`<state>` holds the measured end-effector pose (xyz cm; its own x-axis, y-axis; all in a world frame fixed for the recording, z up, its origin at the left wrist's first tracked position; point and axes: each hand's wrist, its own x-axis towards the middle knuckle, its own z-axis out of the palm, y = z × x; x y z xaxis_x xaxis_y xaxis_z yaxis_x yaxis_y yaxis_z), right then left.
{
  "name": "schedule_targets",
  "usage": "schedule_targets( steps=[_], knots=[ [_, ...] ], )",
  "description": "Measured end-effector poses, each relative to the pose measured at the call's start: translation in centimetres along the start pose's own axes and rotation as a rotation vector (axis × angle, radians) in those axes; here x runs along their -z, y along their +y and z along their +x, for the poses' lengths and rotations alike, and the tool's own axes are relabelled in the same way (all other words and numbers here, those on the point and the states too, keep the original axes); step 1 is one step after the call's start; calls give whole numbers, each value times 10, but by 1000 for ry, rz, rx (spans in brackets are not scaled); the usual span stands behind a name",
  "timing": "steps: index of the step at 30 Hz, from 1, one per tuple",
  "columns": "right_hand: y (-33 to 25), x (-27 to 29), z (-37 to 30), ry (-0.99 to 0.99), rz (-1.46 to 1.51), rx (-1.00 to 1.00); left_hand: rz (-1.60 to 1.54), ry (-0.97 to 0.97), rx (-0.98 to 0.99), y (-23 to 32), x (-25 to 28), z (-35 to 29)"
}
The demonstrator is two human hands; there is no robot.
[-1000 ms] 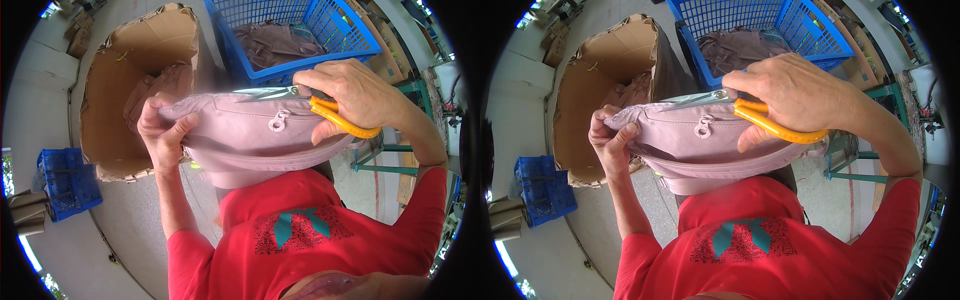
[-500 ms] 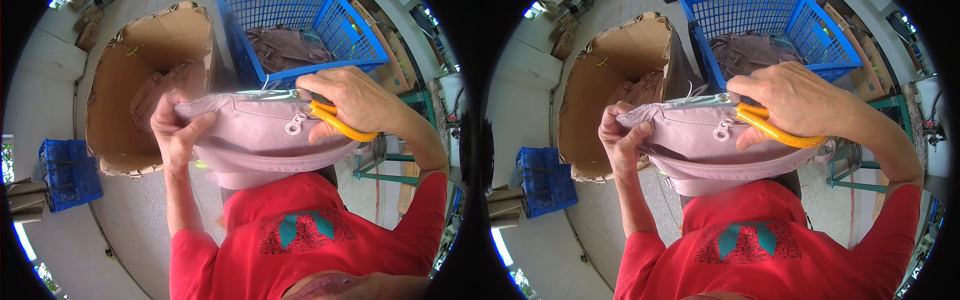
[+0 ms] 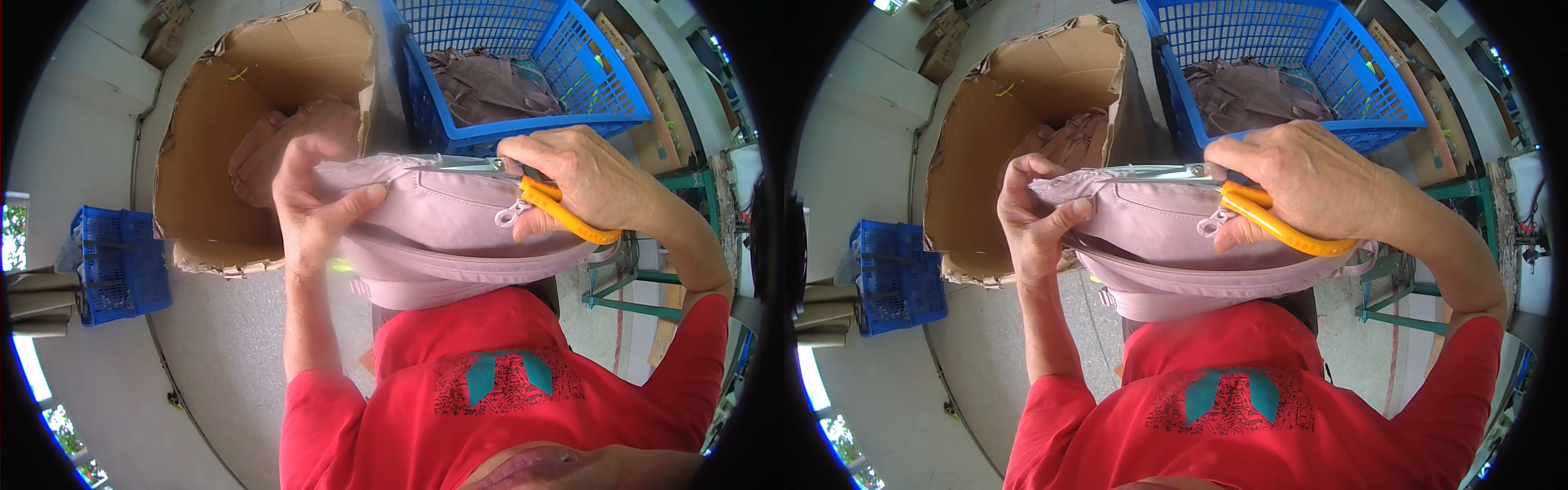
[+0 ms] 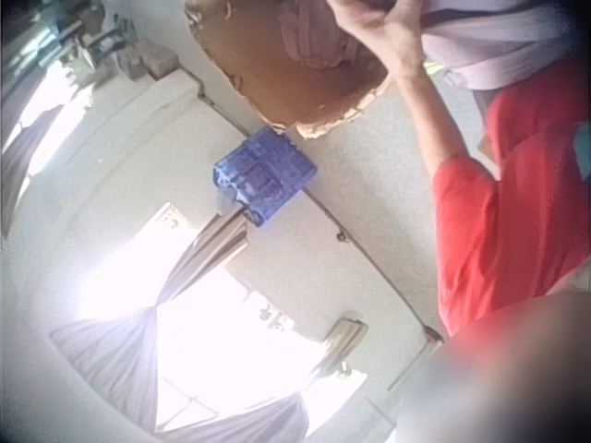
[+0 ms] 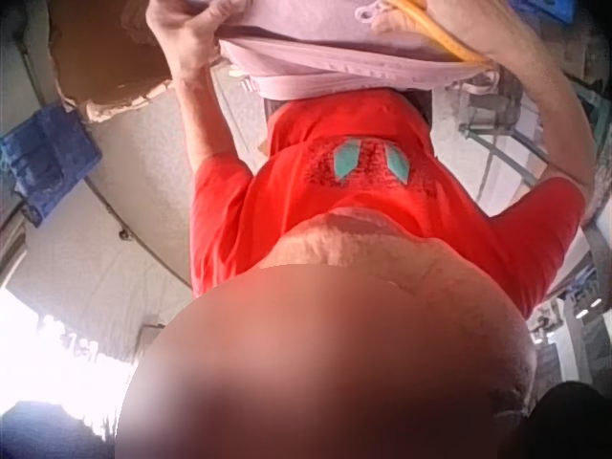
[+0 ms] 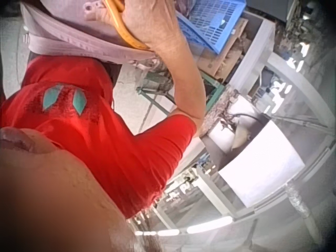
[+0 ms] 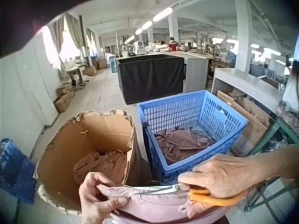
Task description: Trimming loose threads and excess fabric from pink backpacks using scissors.
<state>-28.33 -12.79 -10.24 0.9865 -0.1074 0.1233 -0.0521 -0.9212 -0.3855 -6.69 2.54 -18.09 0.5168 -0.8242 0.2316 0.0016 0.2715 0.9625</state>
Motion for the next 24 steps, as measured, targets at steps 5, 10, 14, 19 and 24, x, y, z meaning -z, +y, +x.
schedule_targets(
  steps=[5, 10, 14, 19, 24],
  knots=[
    [2, -5, -4, -4, 3, -35, 41, -69, 11, 0, 4, 0],
    [5, -2, -7, -44, 152, -106, -311, -109, 62, 2, 10, -3],
    [12, 2, 1, 51, 135, 4, -257, 18, 28, -4, 6, -5],
    [0, 15, 27, -145, 47, 56, -152, -39, -69, 7, -14, -8],
    [-2, 18, 38, -218, 140, 60, -205, -73, -42, 11, -23, -9]
  ],
)
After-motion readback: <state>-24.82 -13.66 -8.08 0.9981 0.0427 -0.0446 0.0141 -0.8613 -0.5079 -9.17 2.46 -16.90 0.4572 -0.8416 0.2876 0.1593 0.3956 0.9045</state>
